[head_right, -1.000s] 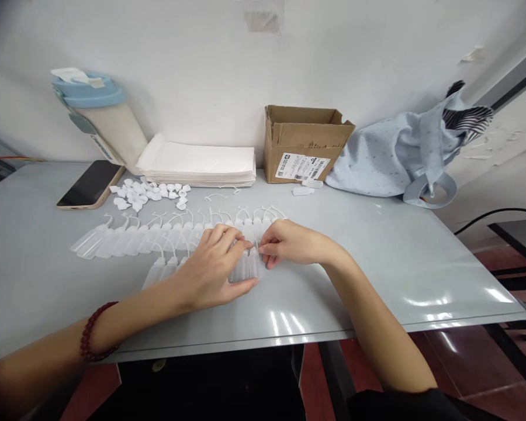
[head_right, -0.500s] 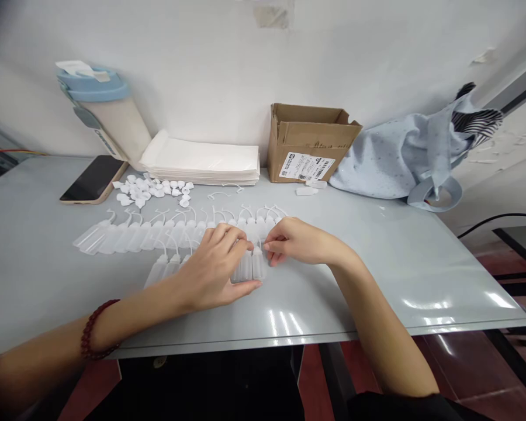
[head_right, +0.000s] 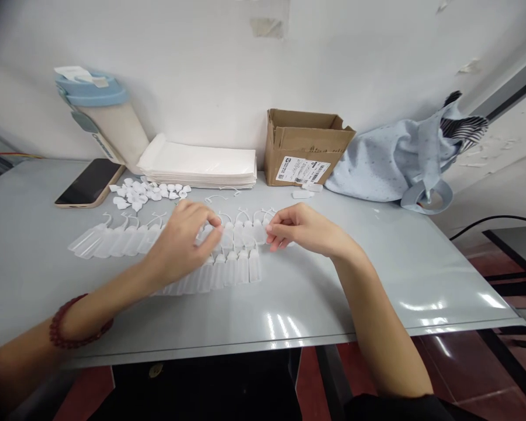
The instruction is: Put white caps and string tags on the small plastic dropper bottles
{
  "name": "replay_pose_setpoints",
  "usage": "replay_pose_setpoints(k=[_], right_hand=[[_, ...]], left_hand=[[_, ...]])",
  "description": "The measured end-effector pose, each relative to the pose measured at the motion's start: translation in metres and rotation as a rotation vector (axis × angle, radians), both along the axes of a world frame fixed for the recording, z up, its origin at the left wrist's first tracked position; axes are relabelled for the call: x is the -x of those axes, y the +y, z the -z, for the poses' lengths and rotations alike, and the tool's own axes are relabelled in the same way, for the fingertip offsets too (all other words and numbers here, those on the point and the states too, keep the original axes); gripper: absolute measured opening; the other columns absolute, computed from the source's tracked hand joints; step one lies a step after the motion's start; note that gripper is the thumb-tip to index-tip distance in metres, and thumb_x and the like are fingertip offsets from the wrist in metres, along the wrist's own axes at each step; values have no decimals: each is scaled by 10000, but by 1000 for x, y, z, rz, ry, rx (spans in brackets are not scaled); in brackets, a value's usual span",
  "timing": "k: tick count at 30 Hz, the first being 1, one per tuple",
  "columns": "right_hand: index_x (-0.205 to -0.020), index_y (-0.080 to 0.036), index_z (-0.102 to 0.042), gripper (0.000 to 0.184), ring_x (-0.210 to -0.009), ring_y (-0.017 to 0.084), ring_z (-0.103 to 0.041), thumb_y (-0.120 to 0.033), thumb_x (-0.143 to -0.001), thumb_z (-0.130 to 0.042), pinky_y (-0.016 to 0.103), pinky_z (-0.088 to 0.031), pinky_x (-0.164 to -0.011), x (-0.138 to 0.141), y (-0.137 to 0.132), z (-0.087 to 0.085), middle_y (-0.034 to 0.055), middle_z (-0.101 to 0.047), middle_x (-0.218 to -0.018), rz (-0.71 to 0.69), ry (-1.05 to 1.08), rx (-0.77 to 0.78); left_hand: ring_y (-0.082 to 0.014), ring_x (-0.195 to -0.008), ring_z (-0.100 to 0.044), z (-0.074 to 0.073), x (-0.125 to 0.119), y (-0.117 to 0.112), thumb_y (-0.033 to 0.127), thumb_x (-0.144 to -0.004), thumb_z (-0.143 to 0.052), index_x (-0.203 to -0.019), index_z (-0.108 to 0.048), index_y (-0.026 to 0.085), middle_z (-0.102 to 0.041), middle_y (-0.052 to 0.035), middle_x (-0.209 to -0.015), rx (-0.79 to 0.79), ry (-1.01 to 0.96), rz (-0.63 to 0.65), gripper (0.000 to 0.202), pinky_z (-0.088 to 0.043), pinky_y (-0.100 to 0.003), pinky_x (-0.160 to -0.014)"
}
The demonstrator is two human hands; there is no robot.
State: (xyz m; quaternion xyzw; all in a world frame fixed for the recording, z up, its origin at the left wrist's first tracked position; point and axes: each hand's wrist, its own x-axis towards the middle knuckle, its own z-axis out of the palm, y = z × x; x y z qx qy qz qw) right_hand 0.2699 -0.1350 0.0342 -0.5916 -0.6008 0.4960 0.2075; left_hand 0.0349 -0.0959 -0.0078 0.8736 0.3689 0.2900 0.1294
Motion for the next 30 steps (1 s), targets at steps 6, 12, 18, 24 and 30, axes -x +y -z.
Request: replay_pose_setpoints(k=[6,12,18,24,30], right_hand=[[-762,-157,-639,147,-776,210,-674,-299,-785,-614,353,-543,-711,-19,17,18,75,-697,-780,436,-90,-400],[-1021,-138,-662,279,-992,292,-634,-137,-786,-512,441,-510,-843,-51,43,58,152,-678,-1080,432,-645,-685],[-1109,-111,-651,389,-1100,316,-581,-78,-767,-469,461,-414,-978,-70,54,75,164,-657,-1164,366,-730,-689],[-1040,-127,-680,349,-1046,293,-595,-96,-752,-485,418,-421,-947,-73,59,83,153,-693,-1084,337,-732,-656],[-1080,-140,-653,338,-861,242,-625,-251,-785,-530,379,-474,-812,-61,52,71,109,-696,-920,410,-647,-655]], left_hand=[[-324,-1033,-477,3,23,55,168,-808,-393,-916,-652,119,-662,-124,-950,16,181,-131,285,-433,-486,-862],[-345,-1044,-536,10,27,94,201,-788,-415,-954,-703,126,-695,-132,-933,78,272,-34,341,-439,-457,-847],[-259,-747,-620,12,21,108,208,-762,-487,-684,-675,188,-641,-78,-671,97,252,92,204,-419,-328,-661],[-196,-528,-543,9,22,102,182,-750,-499,-497,-544,212,-510,-27,-489,103,265,92,258,-351,-301,-568],[-248,-780,-607,2,29,88,277,-811,-452,-713,-617,194,-655,-82,-770,47,210,15,210,-411,-315,-640]])
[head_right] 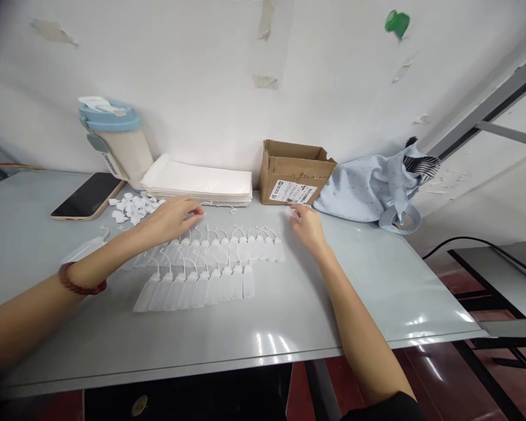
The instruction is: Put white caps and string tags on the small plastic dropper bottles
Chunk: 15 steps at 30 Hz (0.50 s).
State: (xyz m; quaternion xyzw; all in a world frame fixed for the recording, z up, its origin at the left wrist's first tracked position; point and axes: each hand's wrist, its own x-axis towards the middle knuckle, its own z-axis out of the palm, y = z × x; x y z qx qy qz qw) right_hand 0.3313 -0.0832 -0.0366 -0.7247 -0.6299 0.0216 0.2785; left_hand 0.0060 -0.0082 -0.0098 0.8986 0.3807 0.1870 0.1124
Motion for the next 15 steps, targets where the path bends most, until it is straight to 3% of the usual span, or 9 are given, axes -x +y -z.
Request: replay_pose_setpoints(k=[4,8,11,15], right_hand=[[-1037,-161,-666,339,-689,185,-594,-371,-809,-529,315,-479,-691,21,-12,-19,39,-654,-757,-6,109,-20],[-907,-170,-673,252,-641,146,-524,-359,-746,-638,296,-460,-659,46,-24,-33,-4,-574,-691,-116,444,-76],[-895,-197,-678,213,-666,137,-522,-327,-727,-688,305,-472,-688,64,-33,-38,-5,-559,-745,-195,533,-120],[-887,-234,-687,143,-856,183,-569,-331,-783,-673,321,-482,-751,88,-46,-45,39,-622,-939,-319,423,-145]], left_hand=[[-219,-806,-604,-8,7,-22,327,-851,-445,-835,-623,189,-680,-67,-891,20,-127,-50,226,-450,-327,-693],[-185,-817,-611,-12,8,-48,322,-866,-492,-870,-634,181,-688,-55,-923,76,-283,-57,200,-461,-270,-640],[-167,-803,-610,-10,3,-61,292,-870,-516,-859,-644,176,-688,-49,-908,92,-366,-2,174,-459,-245,-604],[-157,-810,-611,-7,-5,-72,259,-870,-539,-848,-655,178,-690,-38,-885,161,-464,78,143,-495,-270,-694]])
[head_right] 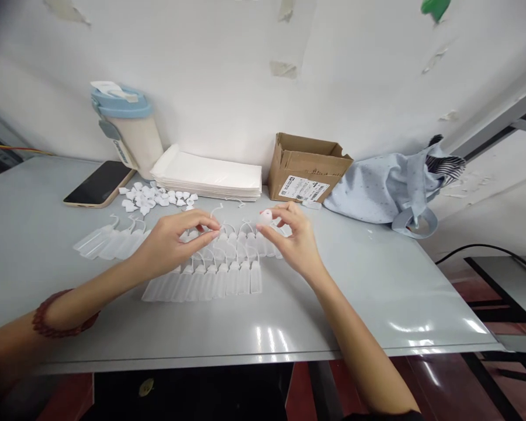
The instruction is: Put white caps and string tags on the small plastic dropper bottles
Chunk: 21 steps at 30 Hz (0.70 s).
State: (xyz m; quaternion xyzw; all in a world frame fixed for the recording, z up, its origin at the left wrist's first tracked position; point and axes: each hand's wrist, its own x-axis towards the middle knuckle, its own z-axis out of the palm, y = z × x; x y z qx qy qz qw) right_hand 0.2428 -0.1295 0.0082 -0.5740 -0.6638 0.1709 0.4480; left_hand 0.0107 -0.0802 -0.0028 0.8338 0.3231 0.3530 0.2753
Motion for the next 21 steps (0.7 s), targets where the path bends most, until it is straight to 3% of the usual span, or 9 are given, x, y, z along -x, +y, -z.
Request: replay_pose_setpoints(k=[3,7,11,21], right_hand=[[-849,-218,-664,148,-815,175,-576,-343,-871,-588,309,-475,-732,15,-9,-3,41,-651,-890,-132,-94,40],[-891,-208,-657,226,-678,153,-537,-391,-912,-529,282,-460,-628,27,-17,0,25,-586,-739,-240,-188,61],[-996,-183,-676,241,-642,142,-517,-350,-920,-520,272,-452,-583,31,-20,3,36,-580,-756,-275,-212,37],[-1006,-154,-680,200,-617,133,-518,-272,-894,-564,272,-453,-582,30,-21,4,46,-608,-773,-265,-271,-28]], left_hand=[[-152,-800,-609,-1,-4,-7,250,-872,-556,-840,-656,181,-688,-31,-863,53,-63,12,126,-500,-279,-721],[-137,-786,-607,-3,-7,-15,229,-872,-583,-839,-653,183,-685,-17,-846,42,-138,12,90,-486,-265,-716],[-130,-780,-611,-3,-8,-19,195,-859,-606,-822,-653,177,-684,-11,-829,32,-172,24,62,-481,-261,-728],[-125,-769,-604,-2,-8,-22,182,-861,-612,-845,-661,169,-678,-14,-822,17,-229,-1,53,-484,-257,-720]])
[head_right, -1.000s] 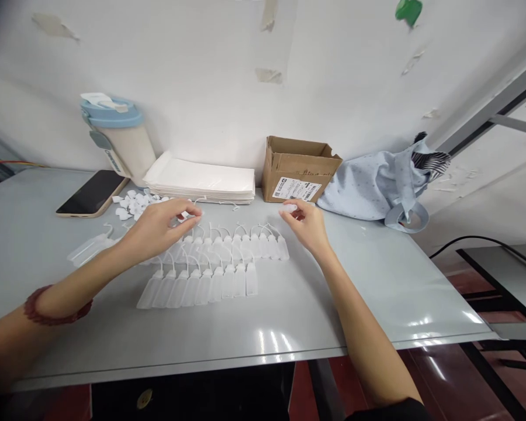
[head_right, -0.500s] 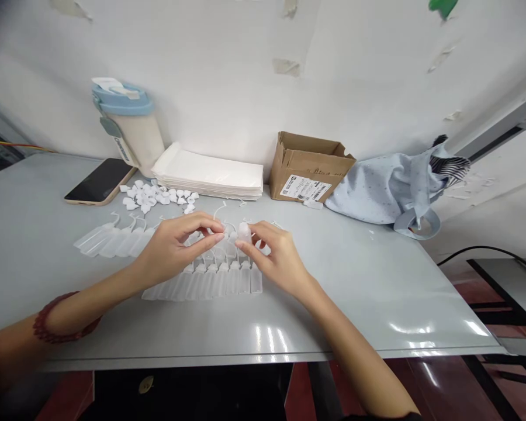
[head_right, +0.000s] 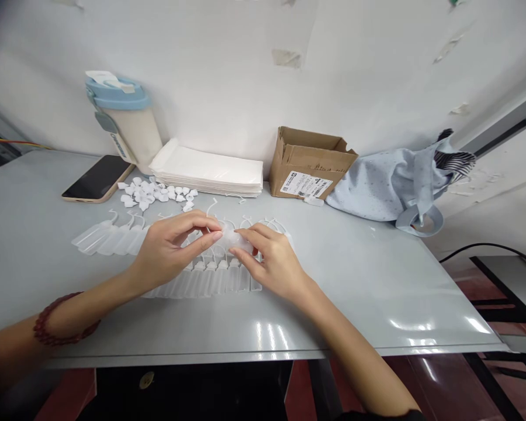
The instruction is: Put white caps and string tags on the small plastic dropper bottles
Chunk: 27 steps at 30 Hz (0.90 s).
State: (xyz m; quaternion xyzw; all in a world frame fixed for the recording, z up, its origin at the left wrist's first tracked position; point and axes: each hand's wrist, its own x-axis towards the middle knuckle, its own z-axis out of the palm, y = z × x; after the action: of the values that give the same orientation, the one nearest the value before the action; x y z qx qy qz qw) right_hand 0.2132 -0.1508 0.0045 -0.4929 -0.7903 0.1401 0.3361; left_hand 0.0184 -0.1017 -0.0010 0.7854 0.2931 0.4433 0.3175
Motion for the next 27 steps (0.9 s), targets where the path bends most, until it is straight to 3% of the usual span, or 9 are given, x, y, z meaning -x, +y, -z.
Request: replay_pose_setpoints(k=[13,19,27], right_hand=[[-1104,-140,-634,234,-642,133,-560,-237,-905,-557,252,-464,-532,1,0,12,82,-640,-869,10,-113,-213],[-1096,-103,-608,231,-636,145,-577,-234,-914,-551,268,-488,-551,2,1,13,93,-662,-833,9,-204,-349],[-1136,-120,-548,263,-608,143,-585,-260,-914,-562,257,-482,-523,4,1,15,71,-661,-781,62,-230,-407]], left_hand=[[-115,-771,-614,-1,-2,-3,187,-826,-653,-907,-672,177,-692,-4,-838,13,44,7,83,-510,-216,-678],[-103,-752,-640,0,-1,-2,172,-808,-677,-968,-685,160,-700,-4,-818,-37,53,10,160,-511,-200,-689],[-109,-788,-650,2,-2,-3,196,-826,-671,-981,-687,160,-712,-12,-868,-48,35,13,160,-511,-214,-718]])
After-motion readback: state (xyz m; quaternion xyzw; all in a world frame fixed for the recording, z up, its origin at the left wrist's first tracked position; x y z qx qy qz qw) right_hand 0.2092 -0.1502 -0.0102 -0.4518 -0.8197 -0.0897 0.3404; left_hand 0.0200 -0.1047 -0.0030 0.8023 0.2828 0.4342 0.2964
